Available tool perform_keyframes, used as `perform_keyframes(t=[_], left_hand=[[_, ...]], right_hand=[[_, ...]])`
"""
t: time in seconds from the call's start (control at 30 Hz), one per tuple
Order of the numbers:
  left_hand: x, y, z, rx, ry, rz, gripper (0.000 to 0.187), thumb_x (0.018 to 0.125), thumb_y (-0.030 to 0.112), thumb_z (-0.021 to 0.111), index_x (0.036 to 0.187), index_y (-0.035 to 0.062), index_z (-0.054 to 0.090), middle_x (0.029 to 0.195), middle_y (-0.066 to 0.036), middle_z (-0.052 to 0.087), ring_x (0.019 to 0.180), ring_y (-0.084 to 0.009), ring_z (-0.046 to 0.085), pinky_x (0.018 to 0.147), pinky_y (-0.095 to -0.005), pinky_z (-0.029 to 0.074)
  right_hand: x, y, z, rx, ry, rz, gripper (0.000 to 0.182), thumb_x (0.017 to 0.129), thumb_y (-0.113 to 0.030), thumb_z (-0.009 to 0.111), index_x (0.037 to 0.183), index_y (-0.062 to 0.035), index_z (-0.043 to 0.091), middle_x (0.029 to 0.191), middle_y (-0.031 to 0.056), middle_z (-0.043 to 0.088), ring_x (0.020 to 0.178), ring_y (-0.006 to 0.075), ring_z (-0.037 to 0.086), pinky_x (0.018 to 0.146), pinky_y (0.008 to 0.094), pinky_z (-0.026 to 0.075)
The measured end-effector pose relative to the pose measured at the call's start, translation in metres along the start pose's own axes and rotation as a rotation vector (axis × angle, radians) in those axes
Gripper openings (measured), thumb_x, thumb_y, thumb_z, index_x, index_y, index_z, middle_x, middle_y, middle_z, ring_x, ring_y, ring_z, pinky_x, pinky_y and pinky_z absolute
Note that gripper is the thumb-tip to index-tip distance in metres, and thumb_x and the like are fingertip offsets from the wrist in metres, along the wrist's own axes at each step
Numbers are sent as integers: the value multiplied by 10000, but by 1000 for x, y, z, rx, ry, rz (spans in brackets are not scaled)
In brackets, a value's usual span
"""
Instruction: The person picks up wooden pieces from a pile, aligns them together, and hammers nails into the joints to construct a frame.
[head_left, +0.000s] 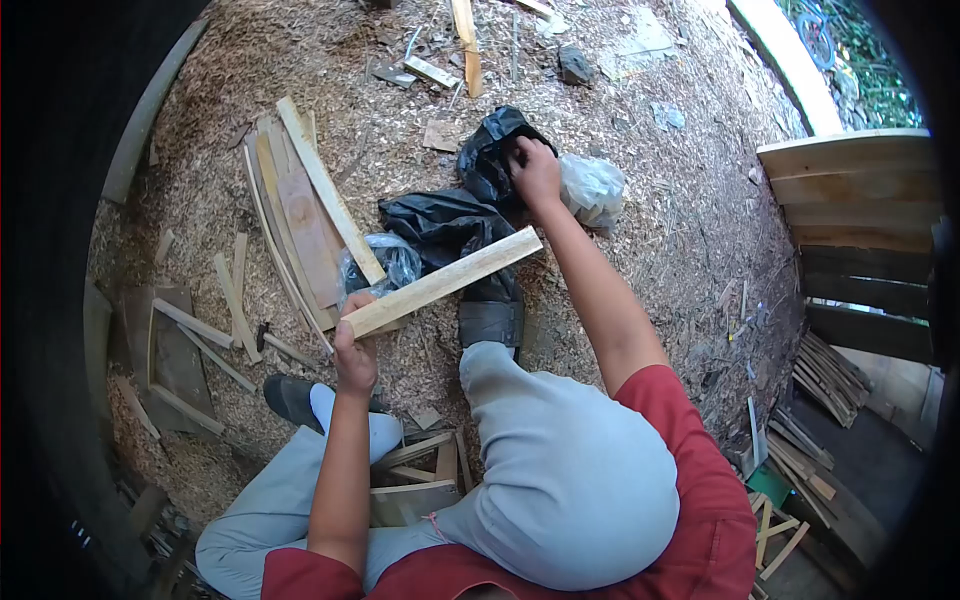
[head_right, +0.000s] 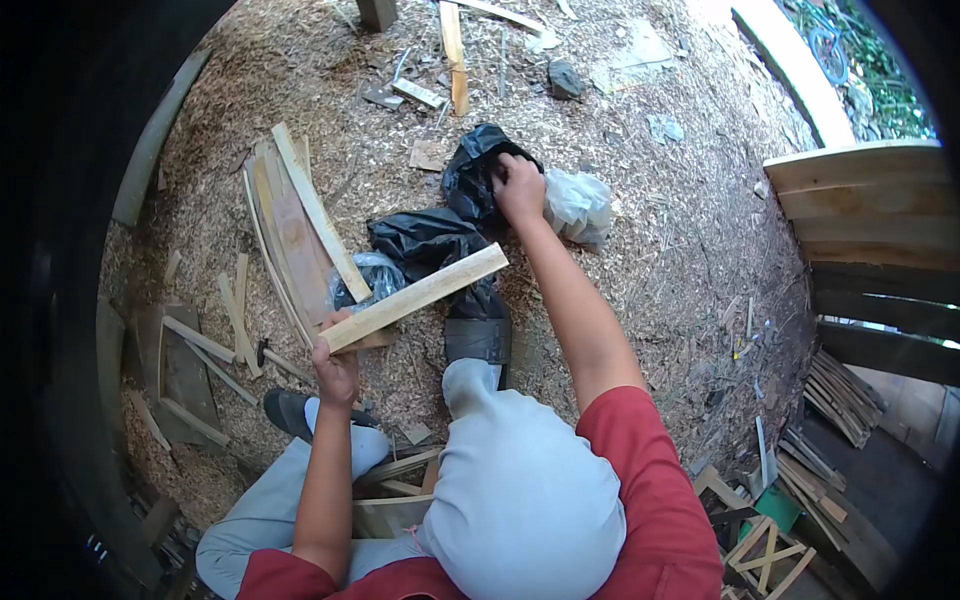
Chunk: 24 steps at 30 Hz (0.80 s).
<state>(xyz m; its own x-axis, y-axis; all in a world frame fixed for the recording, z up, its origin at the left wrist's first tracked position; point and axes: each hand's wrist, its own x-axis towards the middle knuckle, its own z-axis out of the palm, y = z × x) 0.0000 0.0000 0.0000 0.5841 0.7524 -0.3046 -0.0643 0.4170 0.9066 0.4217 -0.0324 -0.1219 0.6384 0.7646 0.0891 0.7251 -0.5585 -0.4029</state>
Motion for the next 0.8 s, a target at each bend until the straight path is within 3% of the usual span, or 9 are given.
perform_keyframes(t=[0.1, 0.2, 0.3, 0.53, 0.6, 0.63, 0.7, 0.77, 0.8], left_hand=[[26, -2, 2, -81, 4, 74, 638, 1054, 637, 357, 1203, 56, 573, 1186, -64, 560, 1144, -154, 546, 1014, -310, 409], [-16, 3, -20, -113, 36, 122, 577, 1100, 534, 344, 1261, 32, 578, 1213, -66, 575, 1172, -178, 569, 1073, -327, 417], [-37, 11, -35, -102, 99, 156, 576, 1107, 524, 357, 1311, 32, 576, 1248, -67, 584, 1214, -175, 568, 1106, -336, 411], [-101, 61, -38, -110, 199, 254, 603, 1113, 547, 358, 1422, 61, 538, 1238, -54, 608, 1147, -166, 577, 1049, -330, 447], [-106, 52, -56, -88, 284, 370, 393, 1159, 222, 462, 1503, 31, 461, 1235, -93, 598, 1116, -199, 608, 1071, -393, 489], [-108, 55, -61, -89, 283, 387, 393, 1159, 222, 462, 1503, 31, 461, 1235, -93, 598, 1116, -199, 608, 1071, -393, 489], [-112, 63, -69, 310, 417, 692, 572, 1166, 481, 346, 1505, 47, 501, 1215, -68, 594, 1105, -166, 571, 1002, -341, 476], [-126, 92, -76, 178, 346, 649, 488, 1191, 396, 327, 1466, 36, 510, 1173, -74, 581, 1082, -181, 570, 1015, -355, 484], [-128, 94, -86, 393, 401, 788, 460, 1196, 372, 321, 1432, 33, 522, 1149, -71, 573, 1073, -183, 567, 1027, -360, 478]], right_hand=[[39, 4, -9, 9, 140, -67, 301, 877, -195, 799, 1152, -100, 726, 1059, 147, 746, 1079, 391, 709, 898, 510, 585], [17, -1, -1, -105, 6, -33, 298, 893, -148, 755, 1189, -117, 748, 1095, 160, 753, 1069, 392, 721, 919, 531, 586], [24, 2, 2, -189, 11, -53, 311, 1014, -124, 530, 1219, -124, 764, 1124, 188, 755, 1103, 413, 722, 940, 529, 588], [6, -32, -42, 46, 86, 174, 214, 974, -282, 698, 999, -87, 781, 1004, 162, 800, 977, 391, 759, 858, 492, 579], [9, -33, -52, 159, 149, 194, 250, 943, -322, 730, 979, -82, 793, 979, 150, 801, 936, 373, 764, 839, 482, 585], [12, -40, -65, 165, 161, 183, 250, 943, -322, 730, 979, -82, 793, 979, 150, 801, 936, 373, 764, 839, 482, 585], [15, -56, -94, 243, 241, 197, 281, 929, -345, 729, 1035, -96, 806, 968, 144, 800, 905, 361, 765, 837, 474, 589], [5, -75, -131, 243, 263, 177, 316, 922, -377, 763, 1056, -99, 832, 948, 148, 812, 900, 317, 784, 859, 431, 592], [4, -78, -145, 210, 238, 127, 324, 925, -386, 760, 1060, -102, 839, 961, 147, 816, 910, 314, 787, 863, 430, 594]])
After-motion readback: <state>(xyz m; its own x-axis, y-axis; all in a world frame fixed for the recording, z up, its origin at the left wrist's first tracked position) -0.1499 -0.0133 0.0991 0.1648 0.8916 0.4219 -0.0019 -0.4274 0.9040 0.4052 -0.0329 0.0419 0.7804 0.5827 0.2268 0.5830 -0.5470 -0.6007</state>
